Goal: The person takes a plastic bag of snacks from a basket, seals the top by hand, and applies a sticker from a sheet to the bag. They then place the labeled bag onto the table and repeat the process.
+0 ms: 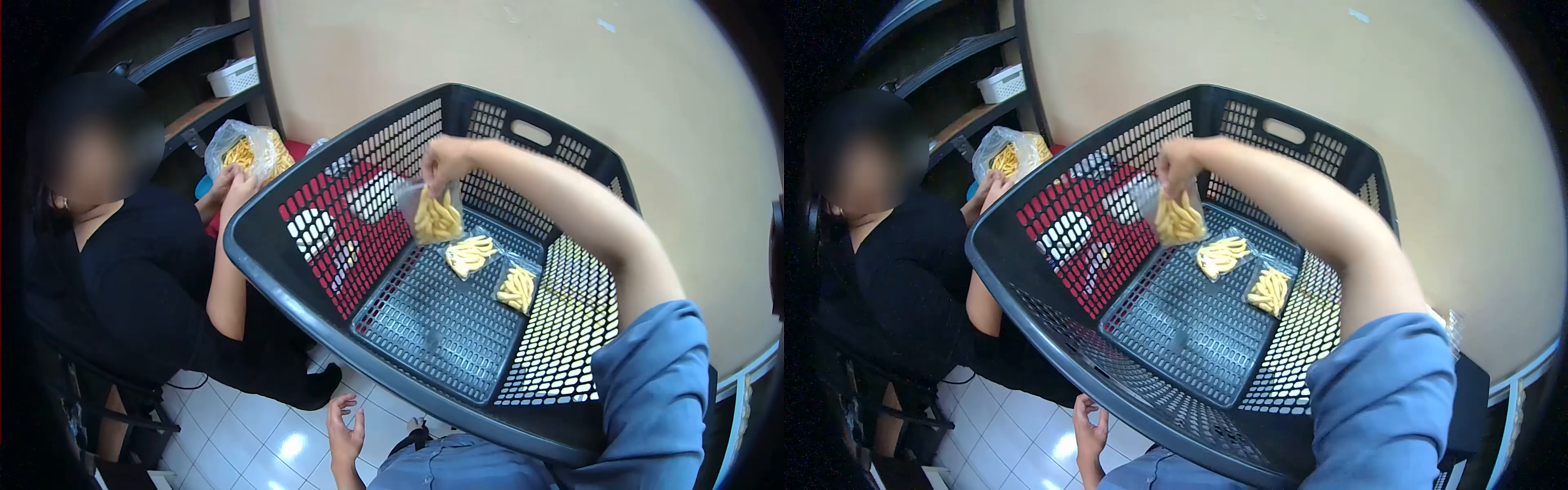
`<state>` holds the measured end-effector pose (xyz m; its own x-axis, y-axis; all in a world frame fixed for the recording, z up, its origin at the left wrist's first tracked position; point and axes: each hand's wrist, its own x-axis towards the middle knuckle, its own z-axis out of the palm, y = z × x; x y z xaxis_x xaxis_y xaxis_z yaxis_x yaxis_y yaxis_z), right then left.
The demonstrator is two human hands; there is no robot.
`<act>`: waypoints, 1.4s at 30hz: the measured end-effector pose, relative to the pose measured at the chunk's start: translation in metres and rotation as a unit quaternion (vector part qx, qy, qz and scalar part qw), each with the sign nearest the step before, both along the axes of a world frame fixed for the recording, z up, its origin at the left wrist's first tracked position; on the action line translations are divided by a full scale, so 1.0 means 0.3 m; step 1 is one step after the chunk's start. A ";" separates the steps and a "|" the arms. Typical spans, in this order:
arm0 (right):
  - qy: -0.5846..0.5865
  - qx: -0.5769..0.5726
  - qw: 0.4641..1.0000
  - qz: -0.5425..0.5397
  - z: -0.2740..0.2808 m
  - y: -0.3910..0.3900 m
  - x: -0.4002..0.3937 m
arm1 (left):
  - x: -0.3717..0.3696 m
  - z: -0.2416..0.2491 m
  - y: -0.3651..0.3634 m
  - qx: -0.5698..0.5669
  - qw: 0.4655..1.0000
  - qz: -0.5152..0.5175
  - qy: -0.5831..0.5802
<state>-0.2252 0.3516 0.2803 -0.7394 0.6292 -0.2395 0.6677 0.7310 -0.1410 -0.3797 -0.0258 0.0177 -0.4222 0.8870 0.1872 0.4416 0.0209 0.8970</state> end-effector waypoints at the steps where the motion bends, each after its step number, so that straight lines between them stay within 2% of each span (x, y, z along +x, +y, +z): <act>1: 0.013 0.038 0.999 0.014 0.069 -0.046 0.012 | 0.013 0.003 0.001 -0.008 1.000 -0.016 -0.015; 5: 0.104 0.106 0.986 0.070 0.256 -0.191 0.109 | 0.057 -0.011 -0.002 -0.040 0.989 -0.114 -0.082; 7: 0.152 0.097 0.982 0.051 0.325 -0.294 0.177 | 0.086 0.023 -0.015 -0.116 0.945 -0.252 -0.175; 8: 0.195 0.083 0.977 0.036 0.344 -0.330 0.218 | 0.103 0.041 -0.019 -0.118 0.943 -0.261 -0.171; 10: 0.239 0.072 0.968 0.012 0.364 -0.392 0.310 | 0.145 0.082 -0.023 -0.183 0.900 -0.348 -0.187; 12: 0.386 0.068 0.919 0.027 0.373 -0.457 0.412 | 0.195 0.095 -0.035 -0.204 0.864 -0.417 -0.194; 16: 0.458 0.106 0.882 -0.019 0.422 -0.619 0.624 | 0.299 0.079 -0.059 -0.195 0.838 -0.457 -0.225; 17: 0.510 0.046 0.856 -0.068 0.445 -0.658 0.679 | 0.330 0.076 -0.061 -0.196 0.835 -0.463 -0.224; 18: 0.558 -0.012 0.821 -0.117 0.460 -0.692 0.738 | 0.358 0.073 -0.062 -0.214 0.810 -0.490 -0.241; 19: 0.559 -0.005 0.820 -0.121 0.462 -0.726 0.801 | 0.390 0.071 -0.060 -0.231 0.784 -0.516 -0.255; 21: 0.640 -0.004 0.763 -0.093 0.447 -0.808 0.942 | 0.479 0.107 -0.072 -0.214 0.770 -0.534 -0.276; 22: 0.618 0.047 0.780 -0.091 0.428 -0.838 1.035 | 0.523 0.120 -0.076 -0.222 0.755 -0.555 -0.270; 25: 0.628 0.083 0.769 -0.087 0.341 -0.923 1.197 | 0.658 0.156 -0.070 -0.227 0.711 -0.613 -0.260; 27: 0.616 0.102 0.771 -0.125 0.264 -1.008 1.263 | 0.754 0.222 -0.055 -0.190 0.715 -0.641 -0.206; 28: 0.589 0.070 0.790 -0.157 0.221 -1.038 1.301 | 0.801 0.234 -0.045 -0.186 0.722 -0.627 -0.225; 30: 0.555 0.041 0.810 -0.185 0.131 -1.089 1.367 | 0.909 0.301 -0.011 -0.074 0.779 -0.591 -0.193; 33: 0.540 0.081 0.816 -0.188 0.004 -1.164 1.417 | 1.099 0.399 0.071 0.070 0.790 -0.554 -0.255; 35: 0.540 0.081 0.810 -0.213 -0.065 -1.205 1.445 | 1.228 0.456 0.129 0.138 0.799 -0.537 -0.233; 38: 0.555 0.074 0.798 -0.220 -0.122 -1.245 1.485 | 1.396 0.497 0.177 0.146 0.786 -0.553 -0.235; 40: 0.531 0.107 0.814 -0.212 -0.147 -1.259 1.526 | 1.473 0.496 0.174 0.142 0.774 -0.564 -0.251; 42: 0.516 0.122 0.820 -0.214 -0.164 -1.269 1.559 | 1.526 0.507 0.162 0.138 0.772 -0.583 -0.212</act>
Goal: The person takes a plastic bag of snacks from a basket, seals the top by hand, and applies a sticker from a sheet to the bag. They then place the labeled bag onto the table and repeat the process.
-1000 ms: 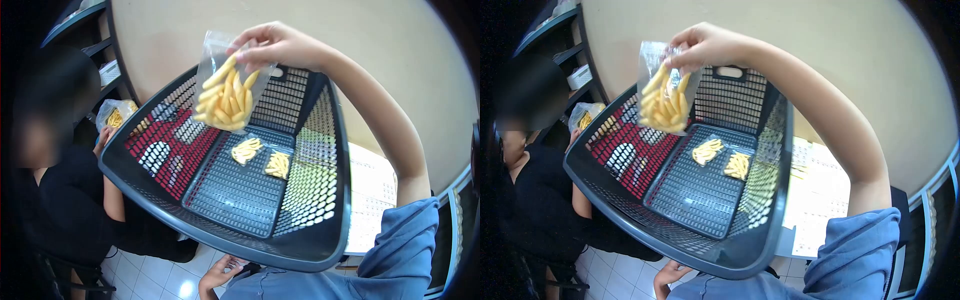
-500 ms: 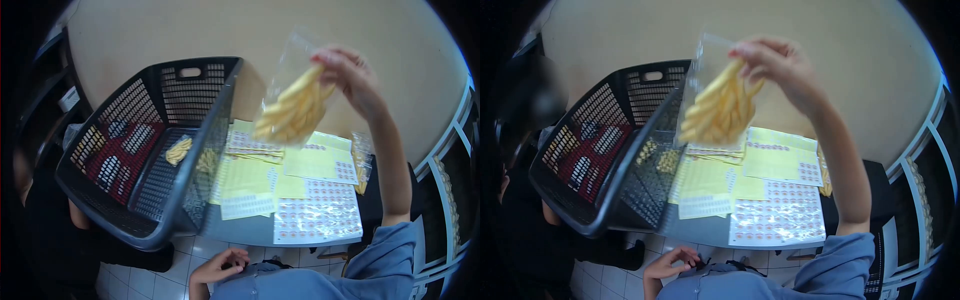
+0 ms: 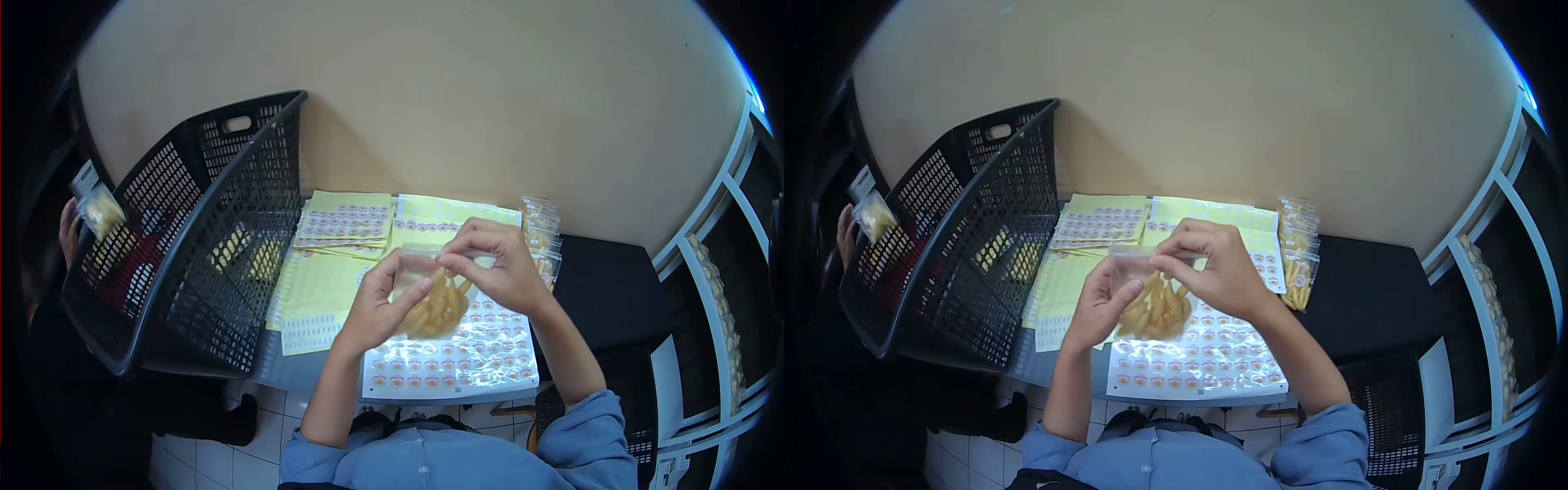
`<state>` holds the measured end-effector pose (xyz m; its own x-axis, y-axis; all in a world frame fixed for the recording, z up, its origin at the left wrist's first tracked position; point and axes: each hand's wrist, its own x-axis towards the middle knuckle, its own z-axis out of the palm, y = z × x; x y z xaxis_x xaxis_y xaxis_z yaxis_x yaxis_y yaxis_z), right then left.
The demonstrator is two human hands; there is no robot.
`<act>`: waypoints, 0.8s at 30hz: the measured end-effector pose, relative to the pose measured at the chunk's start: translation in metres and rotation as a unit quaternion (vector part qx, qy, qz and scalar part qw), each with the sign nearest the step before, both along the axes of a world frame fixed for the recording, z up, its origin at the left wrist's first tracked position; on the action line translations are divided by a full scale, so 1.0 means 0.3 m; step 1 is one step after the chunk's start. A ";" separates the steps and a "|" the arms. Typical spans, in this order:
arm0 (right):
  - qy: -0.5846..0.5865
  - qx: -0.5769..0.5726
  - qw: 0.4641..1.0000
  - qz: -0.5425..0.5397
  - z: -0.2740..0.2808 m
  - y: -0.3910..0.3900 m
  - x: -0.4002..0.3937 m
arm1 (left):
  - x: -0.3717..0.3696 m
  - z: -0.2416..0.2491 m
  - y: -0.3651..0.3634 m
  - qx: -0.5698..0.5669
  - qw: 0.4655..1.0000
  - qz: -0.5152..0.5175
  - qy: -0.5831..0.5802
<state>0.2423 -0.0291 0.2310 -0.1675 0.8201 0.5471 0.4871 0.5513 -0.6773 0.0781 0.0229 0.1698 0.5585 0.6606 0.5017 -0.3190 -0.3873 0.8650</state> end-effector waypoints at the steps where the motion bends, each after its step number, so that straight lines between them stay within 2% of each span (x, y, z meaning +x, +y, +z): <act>1: 0.003 0.001 1.000 -0.011 -0.014 -0.002 0.014 | 0.024 -0.003 -0.003 0.000 1.000 -0.003 0.000; 3: 0.009 0.001 1.000 -0.025 -0.049 -0.009 0.022 | 0.057 -0.024 -0.011 -0.077 0.996 0.005 -0.053; 5: 0.207 -0.019 0.977 -0.056 -0.091 -0.015 0.004 | 0.075 -0.045 -0.008 -0.101 0.992 0.005 -0.073; 7: 0.236 -0.045 0.970 -0.044 -0.148 -0.015 0.013 | 0.084 -0.058 0.000 -0.104 0.989 0.041 -0.100; 9: 0.309 -0.024 0.951 -0.027 -0.185 -0.016 0.005 | 0.083 -0.049 0.006 -0.084 0.993 0.040 -0.078; 11: 0.300 -0.025 0.953 -0.039 -0.188 -0.024 -0.015 | 0.081 -0.038 0.005 -0.068 0.995 0.043 -0.056; 16: 0.307 0.013 0.949 -0.069 -0.176 -0.021 -0.069 | 0.070 -0.033 0.014 -0.057 0.992 0.062 -0.100; 19: 0.279 0.018 0.957 -0.081 -0.185 -0.019 -0.080 | 0.046 -0.023 0.003 -0.042 0.993 0.076 -0.075; 24: 0.294 0.004 0.952 -0.082 -0.195 -0.006 -0.115 | 0.026 -0.009 0.026 -0.008 0.993 0.081 -0.082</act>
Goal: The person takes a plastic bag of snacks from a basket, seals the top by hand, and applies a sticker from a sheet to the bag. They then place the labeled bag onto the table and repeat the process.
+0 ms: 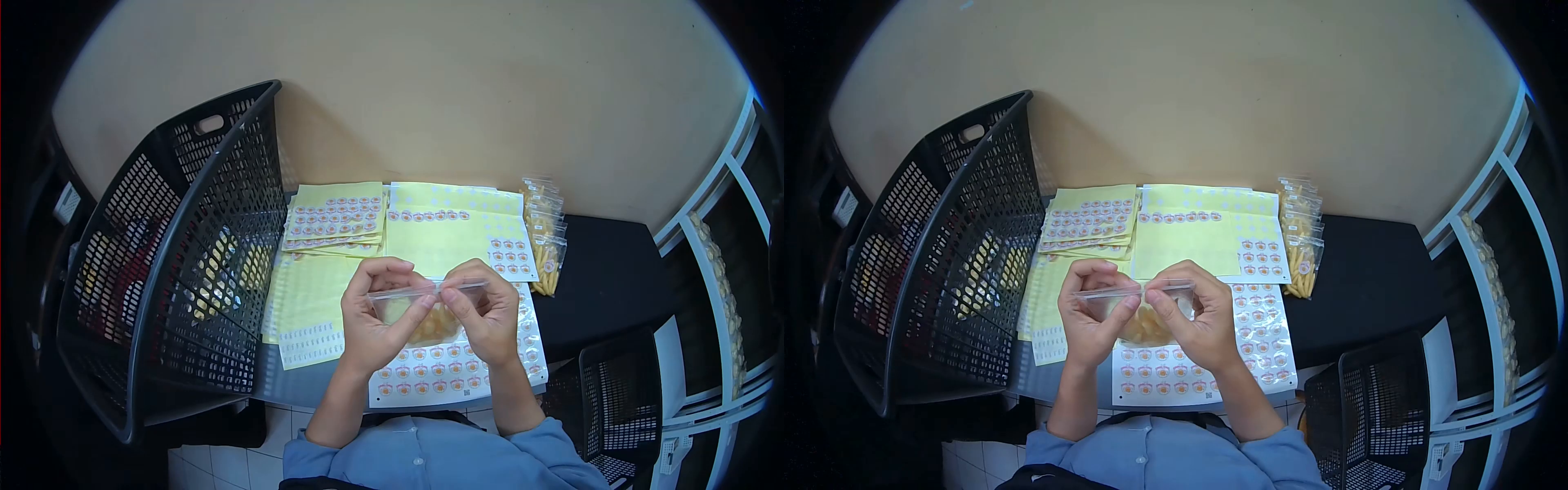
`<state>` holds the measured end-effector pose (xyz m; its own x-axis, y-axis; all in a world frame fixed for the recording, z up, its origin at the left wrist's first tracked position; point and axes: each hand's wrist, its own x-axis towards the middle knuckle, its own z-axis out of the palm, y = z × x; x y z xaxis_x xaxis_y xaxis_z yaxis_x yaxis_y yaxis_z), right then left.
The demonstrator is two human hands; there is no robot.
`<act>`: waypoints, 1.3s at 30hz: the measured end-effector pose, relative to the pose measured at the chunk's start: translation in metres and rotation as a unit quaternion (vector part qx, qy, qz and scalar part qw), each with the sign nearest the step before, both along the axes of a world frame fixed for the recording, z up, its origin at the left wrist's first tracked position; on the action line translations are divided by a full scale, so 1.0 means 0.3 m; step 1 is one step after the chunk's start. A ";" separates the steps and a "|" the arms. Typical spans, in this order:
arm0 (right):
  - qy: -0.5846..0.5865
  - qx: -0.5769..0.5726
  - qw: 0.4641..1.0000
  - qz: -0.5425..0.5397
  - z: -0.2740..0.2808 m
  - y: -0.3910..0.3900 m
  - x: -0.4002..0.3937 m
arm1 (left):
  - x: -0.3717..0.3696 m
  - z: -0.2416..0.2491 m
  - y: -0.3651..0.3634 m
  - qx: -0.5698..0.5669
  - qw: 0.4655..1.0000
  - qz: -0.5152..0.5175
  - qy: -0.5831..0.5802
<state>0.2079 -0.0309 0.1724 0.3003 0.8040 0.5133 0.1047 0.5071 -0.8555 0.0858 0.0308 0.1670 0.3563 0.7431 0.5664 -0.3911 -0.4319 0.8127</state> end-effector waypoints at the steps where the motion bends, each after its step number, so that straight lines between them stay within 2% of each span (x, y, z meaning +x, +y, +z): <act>1: 0.009 -0.010 1.000 -0.002 -0.002 0.003 -0.006 | -0.004 -0.001 0.002 -0.005 1.000 0.006 0.001; 28: -0.010 0.033 0.996 -0.077 -0.043 0.042 -0.075 | -0.009 -0.047 0.027 0.077 0.994 0.072 -0.040; 38: -0.043 0.056 0.993 -0.092 -0.062 0.044 -0.072 | -0.002 -0.053 0.016 0.036 0.996 0.070 -0.040; 39: -0.009 0.057 0.996 -0.075 -0.058 0.037 -0.073 | -0.003 -0.053 0.018 0.041 0.996 0.073 -0.040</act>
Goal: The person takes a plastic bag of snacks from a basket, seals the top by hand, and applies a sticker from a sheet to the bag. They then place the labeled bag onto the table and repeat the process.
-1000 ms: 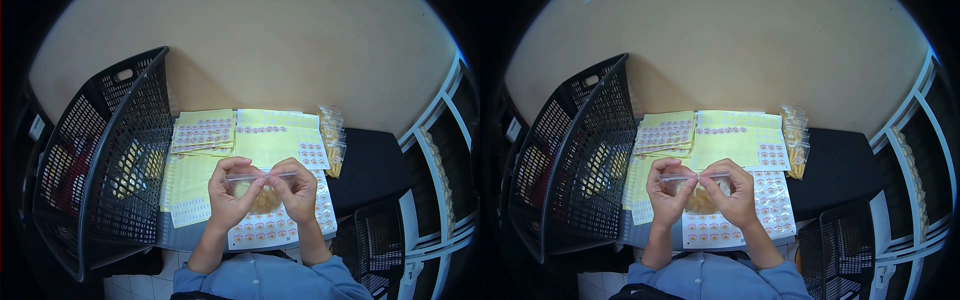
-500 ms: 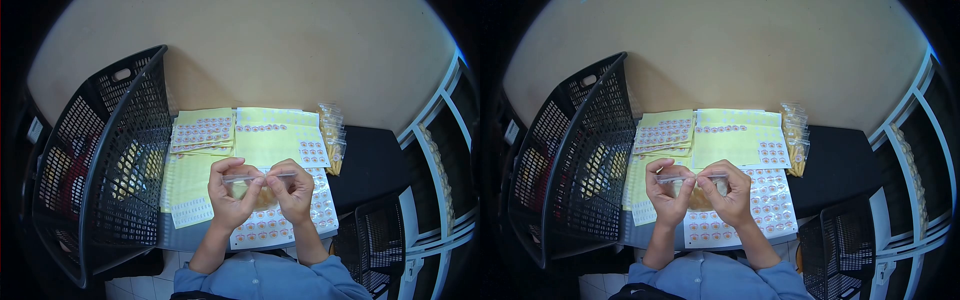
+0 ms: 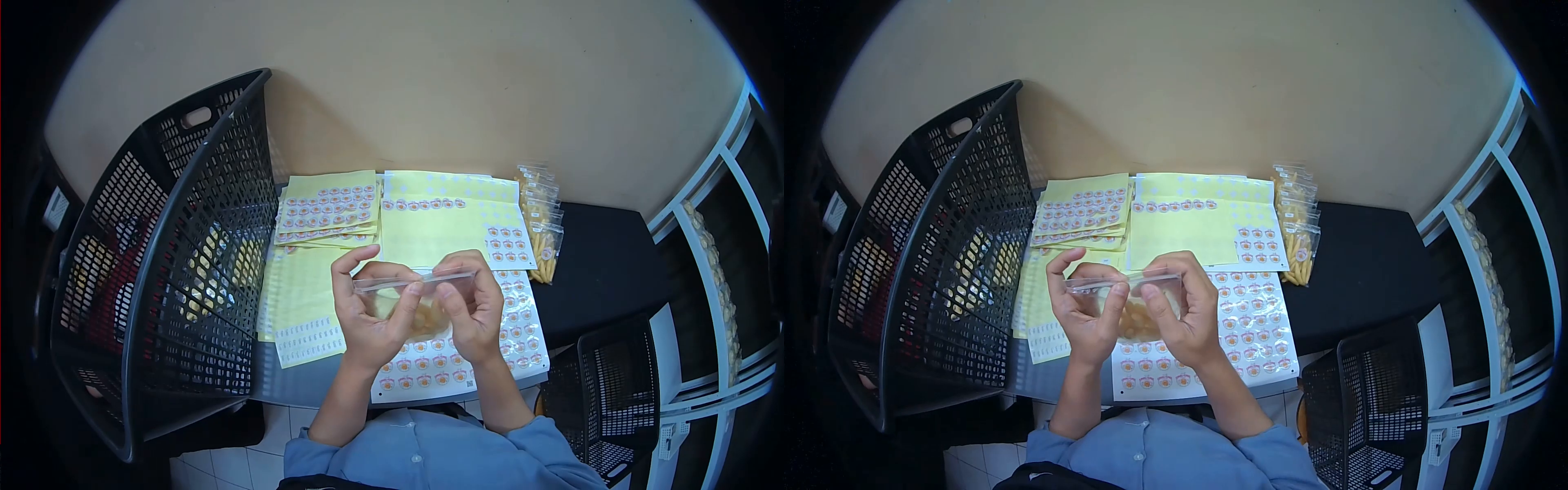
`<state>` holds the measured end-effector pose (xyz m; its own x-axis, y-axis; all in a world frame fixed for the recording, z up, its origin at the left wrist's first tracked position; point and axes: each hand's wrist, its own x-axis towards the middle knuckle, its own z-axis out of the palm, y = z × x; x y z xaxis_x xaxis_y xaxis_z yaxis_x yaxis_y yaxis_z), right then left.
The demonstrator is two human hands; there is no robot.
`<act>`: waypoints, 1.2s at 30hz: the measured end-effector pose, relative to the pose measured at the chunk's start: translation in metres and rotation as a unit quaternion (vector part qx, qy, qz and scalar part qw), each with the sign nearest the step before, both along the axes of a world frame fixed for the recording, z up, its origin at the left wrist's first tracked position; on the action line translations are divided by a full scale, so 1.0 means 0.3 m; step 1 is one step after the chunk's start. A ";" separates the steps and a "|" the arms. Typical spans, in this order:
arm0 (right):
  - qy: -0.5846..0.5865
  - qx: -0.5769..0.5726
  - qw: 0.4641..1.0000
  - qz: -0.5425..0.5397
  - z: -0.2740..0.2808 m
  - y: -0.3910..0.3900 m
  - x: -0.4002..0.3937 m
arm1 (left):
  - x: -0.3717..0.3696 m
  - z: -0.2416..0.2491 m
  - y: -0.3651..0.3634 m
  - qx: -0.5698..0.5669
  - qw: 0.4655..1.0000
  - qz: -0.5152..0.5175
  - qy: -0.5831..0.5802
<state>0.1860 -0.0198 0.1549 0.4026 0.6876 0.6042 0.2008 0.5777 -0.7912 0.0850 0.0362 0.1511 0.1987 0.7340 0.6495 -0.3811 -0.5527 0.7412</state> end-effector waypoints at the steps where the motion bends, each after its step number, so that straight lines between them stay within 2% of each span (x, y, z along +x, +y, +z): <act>1: 0.033 0.003 0.999 0.019 0.002 -0.005 0.000 | 0.000 0.000 0.000 0.005 1.000 0.004 0.001; 17: 0.008 0.024 1.000 -0.005 -0.026 -0.037 0.026 | 0.028 0.007 -0.054 -0.012 0.999 -0.030 0.005; 22: -0.001 0.023 0.999 -0.030 -0.034 -0.038 0.033 | 0.048 0.014 -0.066 -0.060 0.998 -0.018 -0.004; 26: 0.021 0.005 1.000 -0.016 -0.036 -0.039 0.031 | 0.056 0.009 -0.065 -0.054 0.998 -0.005 -0.004; 28: 0.033 0.054 0.998 -0.001 -0.035 -0.031 0.035 | 0.059 0.010 -0.067 -0.055 0.998 -0.003 -0.010; 31: 0.058 0.057 0.997 -0.008 -0.044 -0.033 0.043 | 0.063 0.008 -0.065 -0.056 0.998 0.001 0.002; 36: 0.040 0.032 0.999 -0.016 -0.048 -0.033 0.051 | 0.069 0.009 -0.064 -0.061 0.998 -0.003 -0.004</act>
